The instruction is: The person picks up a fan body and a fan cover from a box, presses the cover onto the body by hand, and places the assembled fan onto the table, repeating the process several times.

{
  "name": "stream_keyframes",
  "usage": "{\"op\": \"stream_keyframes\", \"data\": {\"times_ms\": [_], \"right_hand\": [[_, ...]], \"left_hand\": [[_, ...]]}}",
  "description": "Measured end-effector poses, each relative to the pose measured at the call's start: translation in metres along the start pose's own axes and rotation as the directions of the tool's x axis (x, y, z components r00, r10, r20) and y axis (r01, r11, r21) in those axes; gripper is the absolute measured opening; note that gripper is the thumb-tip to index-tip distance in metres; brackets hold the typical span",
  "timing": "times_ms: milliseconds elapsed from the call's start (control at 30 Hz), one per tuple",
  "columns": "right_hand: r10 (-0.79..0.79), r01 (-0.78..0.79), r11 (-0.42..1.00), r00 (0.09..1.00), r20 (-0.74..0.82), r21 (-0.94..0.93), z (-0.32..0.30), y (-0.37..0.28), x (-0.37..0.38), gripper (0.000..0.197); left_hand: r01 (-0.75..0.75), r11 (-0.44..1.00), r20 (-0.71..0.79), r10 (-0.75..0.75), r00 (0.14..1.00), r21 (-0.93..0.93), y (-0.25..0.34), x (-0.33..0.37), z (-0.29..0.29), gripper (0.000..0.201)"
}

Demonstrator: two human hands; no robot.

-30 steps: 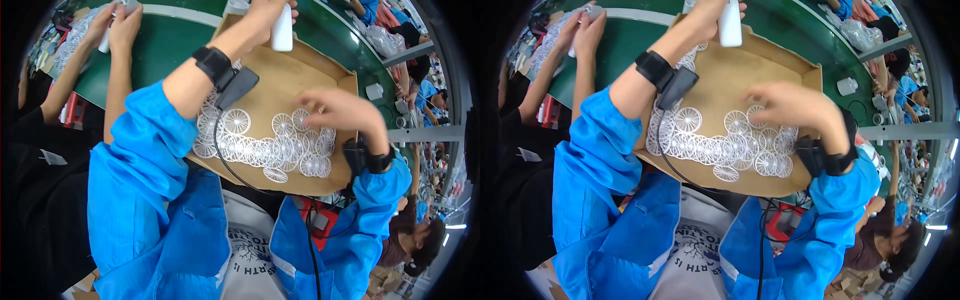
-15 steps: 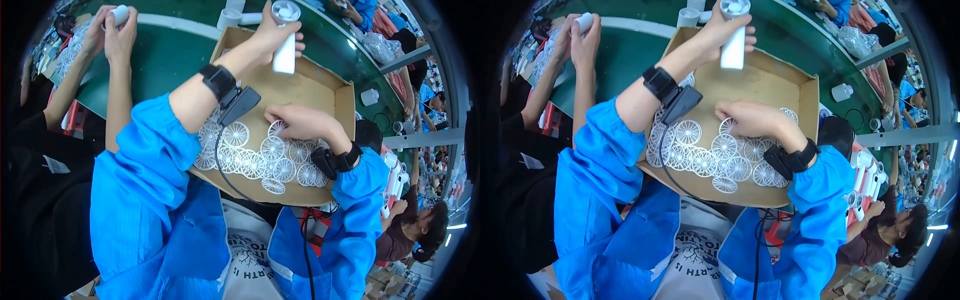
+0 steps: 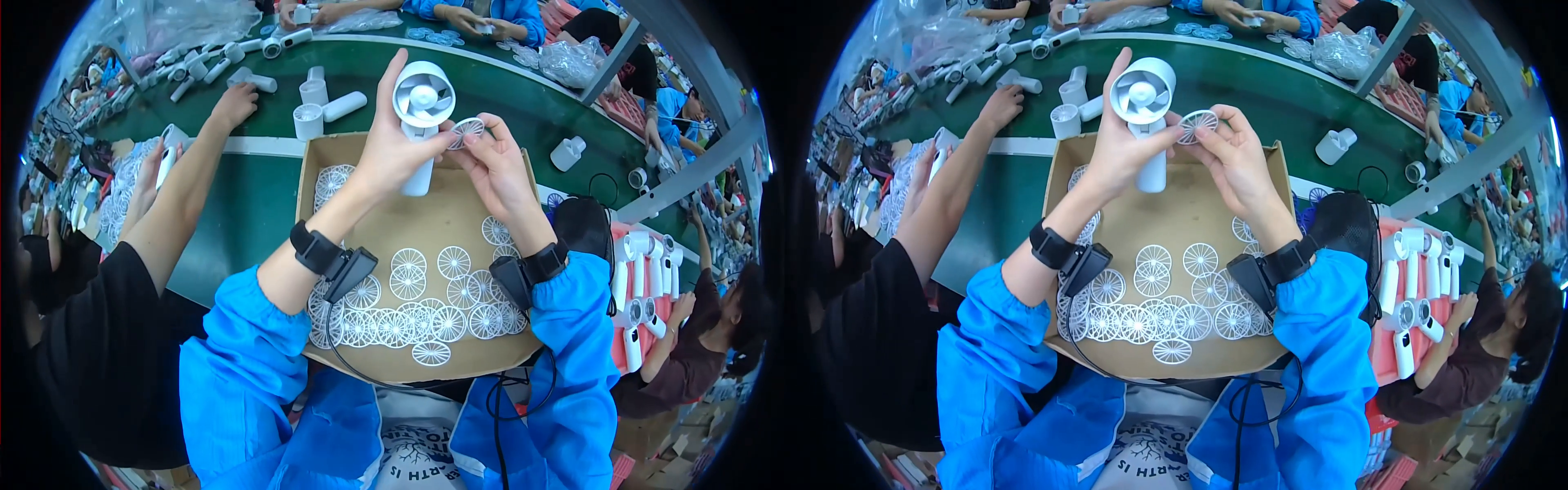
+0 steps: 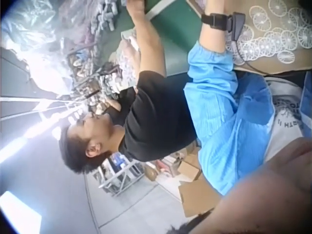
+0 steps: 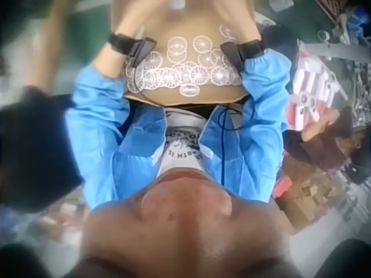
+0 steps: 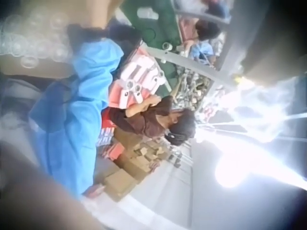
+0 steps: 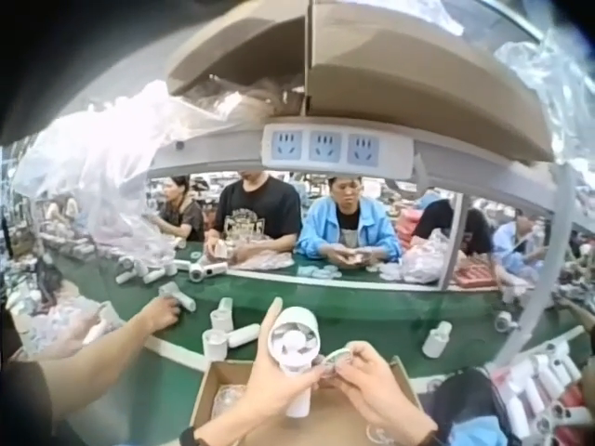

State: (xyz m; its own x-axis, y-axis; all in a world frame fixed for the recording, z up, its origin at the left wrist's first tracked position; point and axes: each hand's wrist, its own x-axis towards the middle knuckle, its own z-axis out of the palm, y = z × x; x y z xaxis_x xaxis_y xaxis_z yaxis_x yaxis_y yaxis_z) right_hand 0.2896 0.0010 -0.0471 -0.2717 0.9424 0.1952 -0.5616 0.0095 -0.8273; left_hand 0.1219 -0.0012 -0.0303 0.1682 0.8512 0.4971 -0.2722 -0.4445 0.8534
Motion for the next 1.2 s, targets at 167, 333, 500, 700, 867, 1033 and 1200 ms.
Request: {"op": "stream_keyframes", "data": {"times_ms": [167,333,500,700,867,1033,1200], "right_hand": [[-0.004,0.004,1.000,1.000,-0.008,-0.013,0.003,-0.003,-0.003,0.021],[0.008,-0.010,0.996,1.000,0.022,0.083,-0.002,-0.001,-0.003,0.022],[0.046,-0.052,0.988,0.998,0.045,0.146,-0.001,0.000,-0.006,0.021],[0.138,-0.145,0.987,0.987,0.087,0.076,-0.003,-0.009,-0.004,0.028],[0.275,-0.311,0.938,0.937,0.215,0.152,-0.011,-0.021,-0.006,0.039],[0.217,-0.272,0.942,0.941,0.261,0.198,-0.015,-0.017,-0.006,0.042],[-0.425,0.412,0.507,0.884,0.196,-0.757,-0.008,-0.015,-0.007,0.041]], "left_hand": [[-0.134,0.988,-0.026,0.137,0.990,0.072,-0.005,-0.001,0.001,0.102],[-0.135,0.977,-0.071,0.148,0.986,0.164,-0.001,-0.006,0.005,0.101],[-0.139,0.990,-0.121,0.139,0.983,0.010,-0.004,-0.003,0.009,0.102],[-0.089,0.995,-0.101,0.092,0.991,0.034,-0.003,-0.002,0.003,0.104],[-0.071,0.995,-0.072,0.076,0.994,0.071,0.000,0.001,-0.001,0.106],[-0.084,0.996,-0.074,0.087,0.993,0.038,-0.003,0.000,0.000,0.102],[0.272,0.961,-0.123,-0.276,0.953,-0.054,-0.010,-0.004,0.012,0.092]]}}
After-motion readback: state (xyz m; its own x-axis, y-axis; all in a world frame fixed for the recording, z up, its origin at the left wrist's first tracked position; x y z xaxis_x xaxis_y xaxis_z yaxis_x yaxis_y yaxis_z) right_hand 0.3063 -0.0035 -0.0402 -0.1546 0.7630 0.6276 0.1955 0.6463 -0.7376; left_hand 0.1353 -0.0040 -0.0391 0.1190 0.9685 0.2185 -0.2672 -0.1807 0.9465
